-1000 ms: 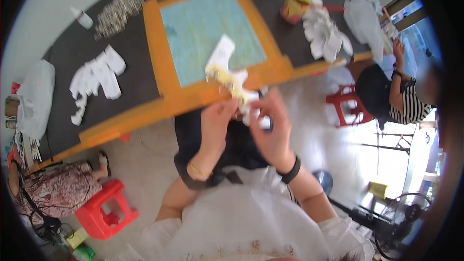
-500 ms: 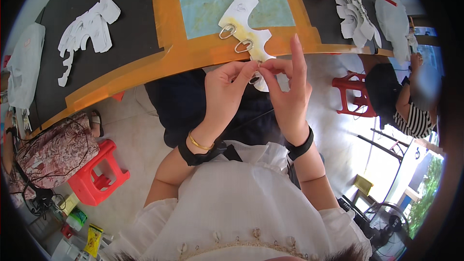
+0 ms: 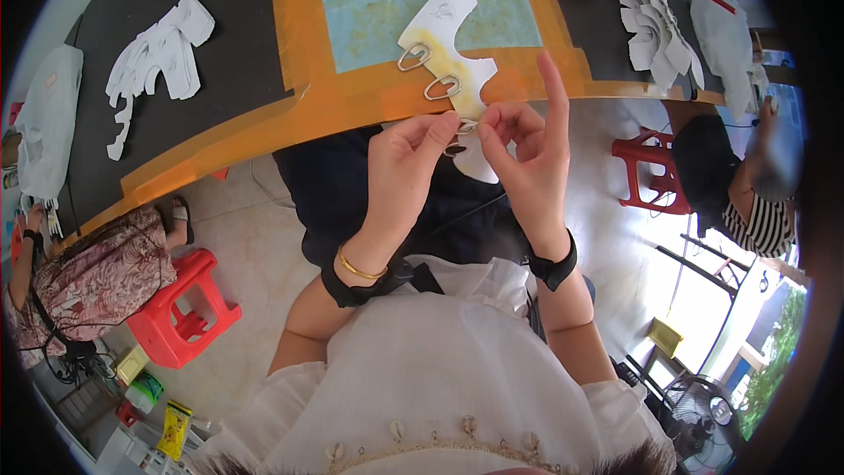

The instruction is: Manually inserting and securing metal rings into pre-cut shoe upper components.

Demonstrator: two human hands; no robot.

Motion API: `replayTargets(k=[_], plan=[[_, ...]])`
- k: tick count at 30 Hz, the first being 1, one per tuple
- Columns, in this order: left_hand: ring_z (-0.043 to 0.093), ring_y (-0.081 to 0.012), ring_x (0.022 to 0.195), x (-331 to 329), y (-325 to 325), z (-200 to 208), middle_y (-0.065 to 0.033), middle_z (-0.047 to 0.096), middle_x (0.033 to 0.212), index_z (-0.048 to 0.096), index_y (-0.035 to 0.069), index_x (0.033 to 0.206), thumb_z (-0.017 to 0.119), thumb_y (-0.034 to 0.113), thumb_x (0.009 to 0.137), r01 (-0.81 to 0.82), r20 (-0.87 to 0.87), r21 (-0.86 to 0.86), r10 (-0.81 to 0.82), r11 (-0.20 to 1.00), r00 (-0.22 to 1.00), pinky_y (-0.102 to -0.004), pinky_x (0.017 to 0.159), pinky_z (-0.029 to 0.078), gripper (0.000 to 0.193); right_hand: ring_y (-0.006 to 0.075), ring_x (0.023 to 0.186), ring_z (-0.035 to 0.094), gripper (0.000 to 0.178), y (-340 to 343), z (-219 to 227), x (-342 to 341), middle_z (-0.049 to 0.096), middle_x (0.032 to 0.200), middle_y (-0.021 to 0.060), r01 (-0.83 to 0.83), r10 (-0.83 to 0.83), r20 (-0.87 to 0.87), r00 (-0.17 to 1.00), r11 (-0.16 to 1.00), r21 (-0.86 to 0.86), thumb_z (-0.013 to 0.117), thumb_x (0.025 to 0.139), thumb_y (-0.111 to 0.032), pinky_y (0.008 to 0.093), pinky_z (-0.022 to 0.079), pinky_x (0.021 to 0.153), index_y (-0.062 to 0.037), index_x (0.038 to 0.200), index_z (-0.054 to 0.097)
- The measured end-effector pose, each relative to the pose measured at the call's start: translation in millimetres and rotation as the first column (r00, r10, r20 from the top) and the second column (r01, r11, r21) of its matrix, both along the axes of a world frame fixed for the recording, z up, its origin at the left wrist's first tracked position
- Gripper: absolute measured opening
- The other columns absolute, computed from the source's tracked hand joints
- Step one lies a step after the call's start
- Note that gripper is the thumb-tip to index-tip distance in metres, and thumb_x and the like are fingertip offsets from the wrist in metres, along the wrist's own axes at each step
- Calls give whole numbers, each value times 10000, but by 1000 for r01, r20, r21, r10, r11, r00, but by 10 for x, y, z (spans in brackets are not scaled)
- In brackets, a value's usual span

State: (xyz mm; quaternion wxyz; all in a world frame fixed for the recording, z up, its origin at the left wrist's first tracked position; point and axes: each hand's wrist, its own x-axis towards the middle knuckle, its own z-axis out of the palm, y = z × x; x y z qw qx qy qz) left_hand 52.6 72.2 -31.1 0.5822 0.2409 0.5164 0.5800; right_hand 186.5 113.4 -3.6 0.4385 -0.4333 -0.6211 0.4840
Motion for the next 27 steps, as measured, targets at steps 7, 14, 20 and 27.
replayTargets(k=[7, 14, 20, 27], plan=[[560, -27, 658, 49, -18, 44, -28, 658, 740, 665, -58, 883, 650, 144, 857, -29, -145, 48, 36, 998, 989, -172, 578, 431, 204, 89, 746, 575, 729, -17, 73, 81, 643, 840, 52, -10, -42, 199, 979, 967, 254, 654, 768, 53, 200, 437, 672, -56, 1390, 289], [558, -34, 658, 66, -30, 1, -31, 658, 730, 666, -57, 888, 646, 164, 863, -47, -250, 93, 69, 995, 966, -181, 590, 438, 224, 94, 736, 578, 749, 15, 54, 0, 636, 796, 40, -88, -1, 288, 958, 952, 295, 668, 751, 42, 224, 461, 709, -57, 1395, 300], [558, -48, 688, 40, -23, -7, -31, 654, 781, 654, -54, 918, 629, 191, 879, -44, -16, 72, 45, 996, 999, -183, 624, 444, 249, 85, 755, 552, 799, 38, -20, 30, 607, 833, 37, -118, 83, 183, 980, 974, 193, 622, 775, 67, 211, 447, 724, -83, 1437, 199], [593, -64, 787, 12, -18, 28, -60, 663, 870, 642, -62, 981, 643, 93, 855, 21, 106, 38, -25, 999, 994, -177, 705, 469, 200, 75, 763, 538, 735, 34, -34, 14, 591, 858, 34, -69, 61, -116, 991, 995, -70, 592, 808, 59, 215, 439, 713, -82, 1426, 219]])
